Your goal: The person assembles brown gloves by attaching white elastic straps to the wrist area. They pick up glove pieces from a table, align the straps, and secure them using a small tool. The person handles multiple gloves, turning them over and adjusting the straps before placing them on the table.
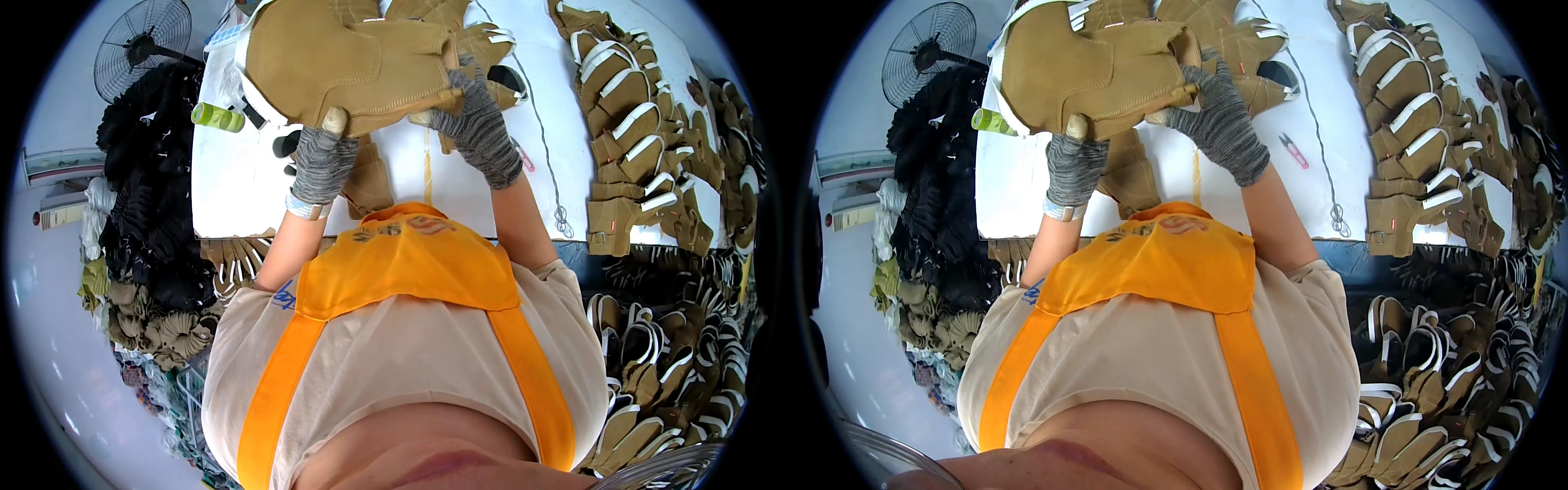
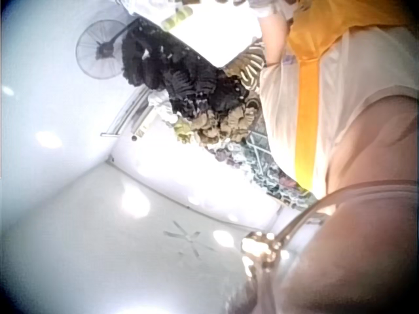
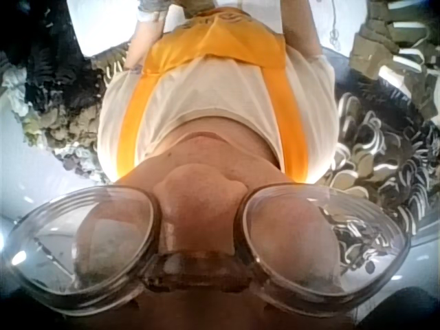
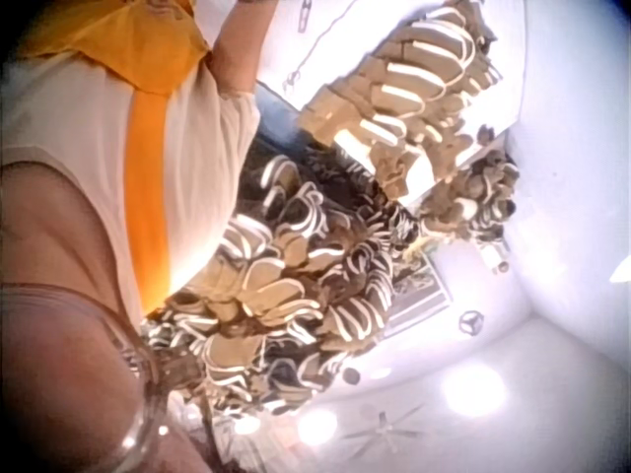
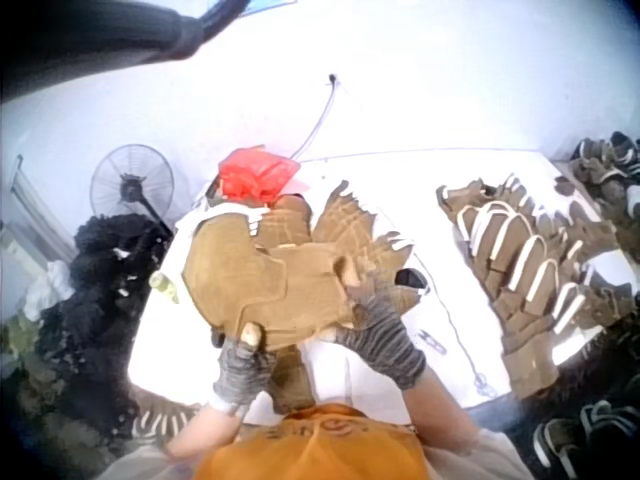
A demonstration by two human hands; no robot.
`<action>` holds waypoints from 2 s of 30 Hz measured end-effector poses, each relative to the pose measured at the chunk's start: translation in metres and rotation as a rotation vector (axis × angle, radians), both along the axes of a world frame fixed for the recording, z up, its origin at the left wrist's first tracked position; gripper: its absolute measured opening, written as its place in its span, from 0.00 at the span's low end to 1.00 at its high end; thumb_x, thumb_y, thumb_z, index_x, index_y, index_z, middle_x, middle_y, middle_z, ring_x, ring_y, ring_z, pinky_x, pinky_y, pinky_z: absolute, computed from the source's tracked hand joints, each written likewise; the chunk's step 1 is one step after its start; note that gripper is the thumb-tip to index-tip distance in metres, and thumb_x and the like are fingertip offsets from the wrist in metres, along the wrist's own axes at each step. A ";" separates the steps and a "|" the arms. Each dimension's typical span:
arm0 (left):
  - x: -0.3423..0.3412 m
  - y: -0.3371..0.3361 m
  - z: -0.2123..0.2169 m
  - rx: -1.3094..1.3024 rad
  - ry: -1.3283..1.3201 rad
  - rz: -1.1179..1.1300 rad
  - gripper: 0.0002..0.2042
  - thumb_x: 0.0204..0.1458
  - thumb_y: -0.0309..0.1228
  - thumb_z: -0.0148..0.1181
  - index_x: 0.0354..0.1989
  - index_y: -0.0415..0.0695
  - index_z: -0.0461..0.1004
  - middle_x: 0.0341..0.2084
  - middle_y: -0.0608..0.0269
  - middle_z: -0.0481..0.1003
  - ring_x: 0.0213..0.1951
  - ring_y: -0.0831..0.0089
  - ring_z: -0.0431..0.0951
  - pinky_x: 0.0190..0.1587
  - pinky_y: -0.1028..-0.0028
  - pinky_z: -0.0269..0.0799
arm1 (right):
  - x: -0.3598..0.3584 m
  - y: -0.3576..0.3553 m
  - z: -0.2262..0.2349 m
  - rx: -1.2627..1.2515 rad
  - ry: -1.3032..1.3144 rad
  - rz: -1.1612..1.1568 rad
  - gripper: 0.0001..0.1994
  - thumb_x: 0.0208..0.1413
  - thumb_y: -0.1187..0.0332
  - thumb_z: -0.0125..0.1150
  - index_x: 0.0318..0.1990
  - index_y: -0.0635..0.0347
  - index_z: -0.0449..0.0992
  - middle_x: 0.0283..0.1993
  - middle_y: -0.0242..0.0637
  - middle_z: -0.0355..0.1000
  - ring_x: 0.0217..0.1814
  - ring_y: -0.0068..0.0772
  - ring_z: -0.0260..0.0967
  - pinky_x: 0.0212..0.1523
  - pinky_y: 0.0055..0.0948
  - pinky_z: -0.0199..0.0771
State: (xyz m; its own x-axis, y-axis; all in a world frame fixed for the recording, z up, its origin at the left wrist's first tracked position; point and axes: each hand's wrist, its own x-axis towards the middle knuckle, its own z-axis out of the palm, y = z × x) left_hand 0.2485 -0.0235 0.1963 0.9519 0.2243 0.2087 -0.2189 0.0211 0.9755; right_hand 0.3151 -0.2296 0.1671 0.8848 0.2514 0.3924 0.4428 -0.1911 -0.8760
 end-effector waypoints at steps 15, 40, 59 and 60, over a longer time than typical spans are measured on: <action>0.034 0.002 0.002 -0.648 0.422 -0.540 0.39 0.50 0.60 0.52 0.63 0.43 0.54 0.60 0.51 0.60 0.61 0.56 0.61 0.64 0.53 0.58 | -0.026 0.025 -0.004 -0.309 -0.697 -0.198 0.21 0.40 0.69 0.67 0.46 0.46 0.75 0.50 0.29 0.71 0.50 0.34 0.65 0.54 0.36 0.59; 0.030 0.002 -0.014 -0.480 0.271 -0.244 0.28 0.49 0.39 0.66 0.53 0.37 0.65 0.44 0.56 0.74 0.47 0.67 0.76 0.49 0.73 0.75 | -0.018 0.046 0.021 0.030 -0.276 -0.190 0.15 0.43 0.65 0.69 0.38 0.60 0.75 0.33 0.37 0.70 0.30 0.31 0.70 0.32 0.29 0.72; 0.025 0.006 -0.015 -0.577 0.394 -0.309 0.30 0.50 0.39 0.64 0.58 0.40 0.59 0.47 0.56 0.71 0.48 0.65 0.74 0.52 0.70 0.74 | -0.001 0.026 0.012 0.431 0.366 0.048 0.46 0.41 0.60 0.74 0.63 0.64 0.48 0.55 0.48 0.62 0.53 0.36 0.66 0.48 0.26 0.76; 0.023 0.007 -0.016 -0.515 0.394 -0.325 0.30 0.50 0.38 0.65 0.58 0.40 0.59 0.47 0.56 0.71 0.48 0.66 0.74 0.52 0.71 0.74 | 0.005 0.026 0.012 0.563 0.517 0.164 0.51 0.40 0.58 0.75 0.64 0.65 0.43 0.56 0.51 0.60 0.54 0.37 0.66 0.49 0.27 0.77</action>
